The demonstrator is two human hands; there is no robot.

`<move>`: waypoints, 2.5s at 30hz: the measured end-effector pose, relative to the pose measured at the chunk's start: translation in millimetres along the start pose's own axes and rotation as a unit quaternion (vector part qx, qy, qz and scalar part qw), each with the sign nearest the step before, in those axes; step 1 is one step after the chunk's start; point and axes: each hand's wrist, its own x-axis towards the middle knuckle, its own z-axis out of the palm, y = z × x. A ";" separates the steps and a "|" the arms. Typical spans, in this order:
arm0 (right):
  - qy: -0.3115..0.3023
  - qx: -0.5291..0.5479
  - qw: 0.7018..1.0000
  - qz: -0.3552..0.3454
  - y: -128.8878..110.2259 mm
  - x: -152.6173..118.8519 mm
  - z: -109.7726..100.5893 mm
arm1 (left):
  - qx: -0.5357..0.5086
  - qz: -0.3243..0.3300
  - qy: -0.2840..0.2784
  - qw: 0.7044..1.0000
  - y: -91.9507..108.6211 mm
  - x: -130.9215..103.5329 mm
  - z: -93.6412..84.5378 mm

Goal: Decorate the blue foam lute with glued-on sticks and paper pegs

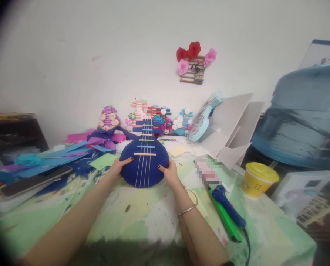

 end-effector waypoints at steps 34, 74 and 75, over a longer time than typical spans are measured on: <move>0.018 -0.035 0.999 0.018 3.1 0.2 -0.1 | -0.013 -0.002 -0.003 1.000 -3.3 3.0 -2.2; 0.097 0.118 0.963 0.220 -15.7 -5.6 2.0 | 0.187 0.025 0.055 0.981 -17.6 14.1 -4.7; 0.111 0.115 0.962 0.221 -14.8 -5.1 1.1 | 0.253 0.062 0.073 0.963 -18.1 14.9 -7.2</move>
